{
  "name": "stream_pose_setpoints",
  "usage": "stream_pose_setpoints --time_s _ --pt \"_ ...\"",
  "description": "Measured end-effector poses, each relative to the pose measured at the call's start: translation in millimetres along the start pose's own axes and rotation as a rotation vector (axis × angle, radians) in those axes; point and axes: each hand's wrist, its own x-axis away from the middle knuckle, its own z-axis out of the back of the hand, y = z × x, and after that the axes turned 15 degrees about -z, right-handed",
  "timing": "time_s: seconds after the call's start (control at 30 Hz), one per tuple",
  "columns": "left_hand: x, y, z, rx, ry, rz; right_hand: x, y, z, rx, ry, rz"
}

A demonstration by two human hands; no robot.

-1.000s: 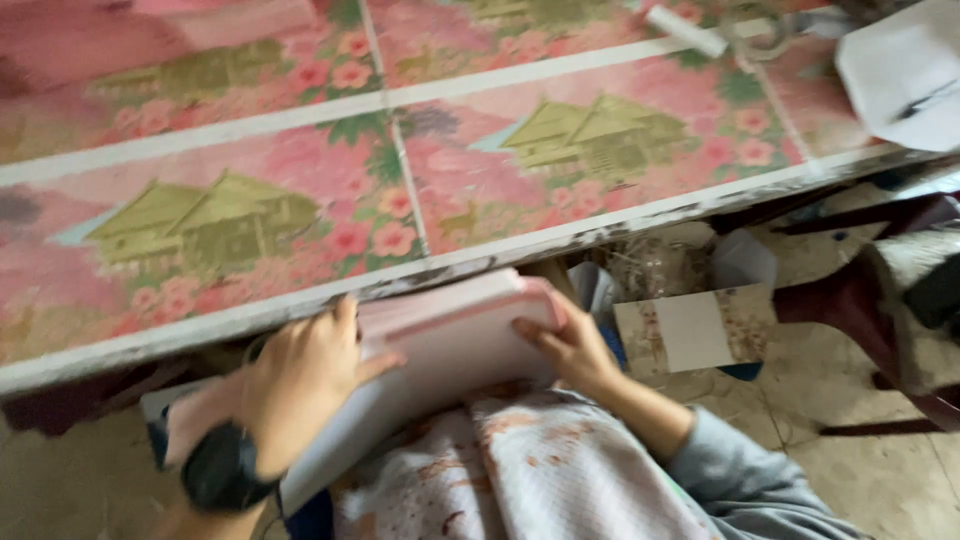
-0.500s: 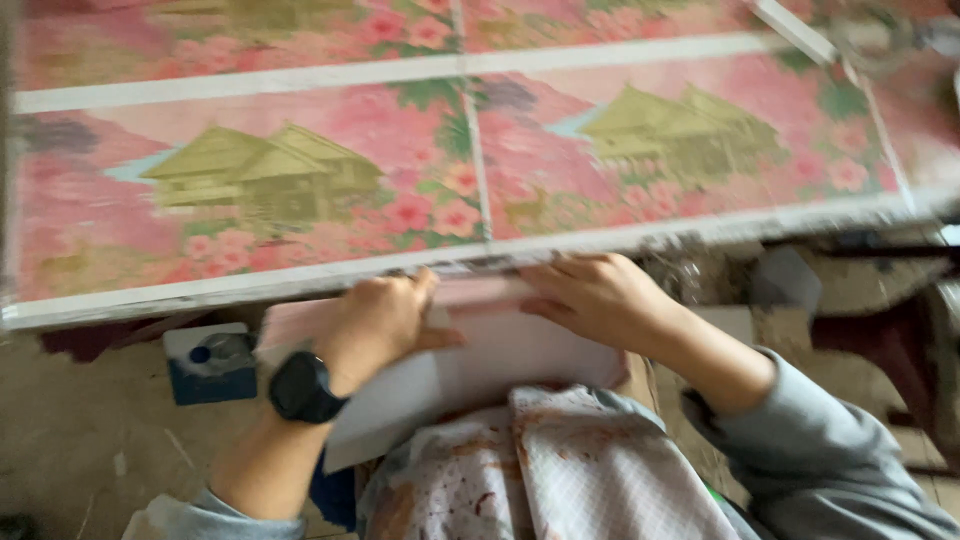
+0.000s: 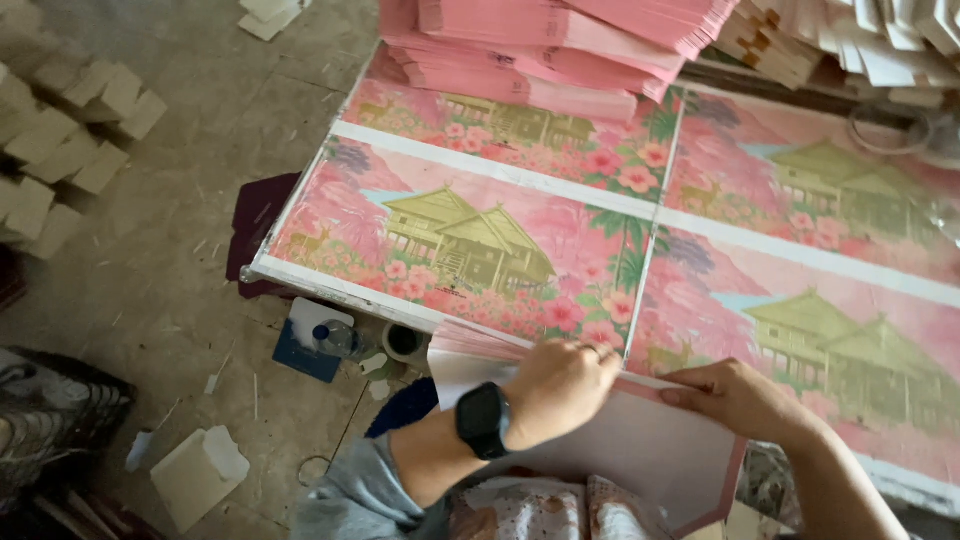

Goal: A person efficiently fans out a stack of pink papers and inserts them into white envelopes at a work table.

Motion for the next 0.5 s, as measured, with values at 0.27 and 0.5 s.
stream_pose_setpoints --time_s 0.27,0.5 --pt "17 6 -18 -0.066 0.342 -0.249 38 12 -41 0.025 0.634 0.687" --pt "31 23 21 0.004 0.365 -0.515 60 15 -71 0.249 1.164 0.773"
